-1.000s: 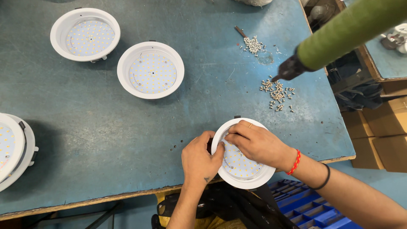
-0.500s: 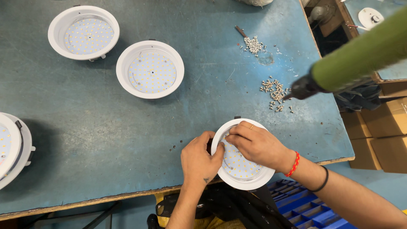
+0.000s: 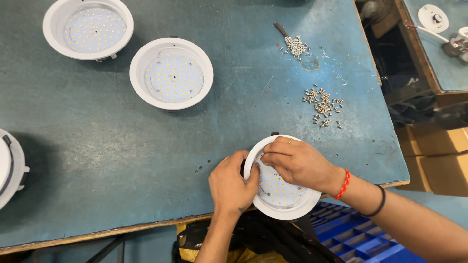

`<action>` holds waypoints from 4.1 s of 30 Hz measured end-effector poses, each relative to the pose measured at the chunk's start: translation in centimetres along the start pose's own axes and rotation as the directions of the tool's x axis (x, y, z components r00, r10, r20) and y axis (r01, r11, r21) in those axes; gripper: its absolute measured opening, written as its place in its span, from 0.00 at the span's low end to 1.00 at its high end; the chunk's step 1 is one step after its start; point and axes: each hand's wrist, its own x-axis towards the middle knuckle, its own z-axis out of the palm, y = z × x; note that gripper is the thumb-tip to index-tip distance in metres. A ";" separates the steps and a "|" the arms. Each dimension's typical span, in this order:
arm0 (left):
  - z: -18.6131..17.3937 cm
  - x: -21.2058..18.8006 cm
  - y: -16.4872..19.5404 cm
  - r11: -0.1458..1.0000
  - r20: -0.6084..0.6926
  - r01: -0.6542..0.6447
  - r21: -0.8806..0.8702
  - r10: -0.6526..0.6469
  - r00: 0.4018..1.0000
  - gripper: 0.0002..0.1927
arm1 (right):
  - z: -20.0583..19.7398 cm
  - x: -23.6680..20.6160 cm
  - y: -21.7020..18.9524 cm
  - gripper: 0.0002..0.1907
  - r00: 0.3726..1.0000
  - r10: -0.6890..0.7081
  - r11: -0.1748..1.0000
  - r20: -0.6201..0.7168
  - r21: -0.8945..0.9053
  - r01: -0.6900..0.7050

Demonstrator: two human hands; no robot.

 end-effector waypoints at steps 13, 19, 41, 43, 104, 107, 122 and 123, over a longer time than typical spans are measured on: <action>-0.5 -0.4 0.4 0.999 0.052 0.041 0.011 -0.042 0.998 0.10 | -0.9 -0.9 -0.3 0.12 0.999 0.044 0.999 -0.017 0.023 -0.043; -0.4 -0.3 0.6 0.998 0.068 0.058 0.038 -0.061 0.996 0.10 | -9.2 -3.4 -6.4 0.12 0.802 -0.025 0.995 -0.597 -0.096 -0.040; -1.1 1.6 3.4 0.932 0.192 0.248 0.264 -0.302 0.934 0.15 | 0.1 -1.8 -4.3 0.14 0.536 0.583 0.567 -0.611 0.778 0.269; -0.9 1.6 3.3 0.932 0.186 0.235 0.275 -0.291 0.938 0.14 | 0.9 -1.9 -4.4 0.14 0.529 0.590 0.552 -0.610 0.783 0.287; -1.1 1.6 2.8 0.946 0.228 0.215 0.245 -0.271 0.935 0.12 | 2.7 -0.7 -3.6 0.16 0.582 0.563 0.497 -0.587 0.803 0.330; -1.0 1.6 2.8 0.945 0.230 0.211 0.251 -0.270 0.935 0.12 | 2.7 -0.6 -3.5 0.15 0.587 0.554 0.510 -0.590 0.798 0.320; -0.7 1.1 1.8 0.964 0.184 0.186 0.191 -0.221 0.958 0.12 | 3.1 -0.5 -3.1 0.16 0.638 0.492 0.567 -0.593 0.774 0.282; -0.7 1.0 1.7 0.970 0.175 0.164 0.180 -0.196 0.965 0.11 | 3.1 -0.5 -3.1 0.16 0.645 0.483 0.571 -0.592 0.771 0.280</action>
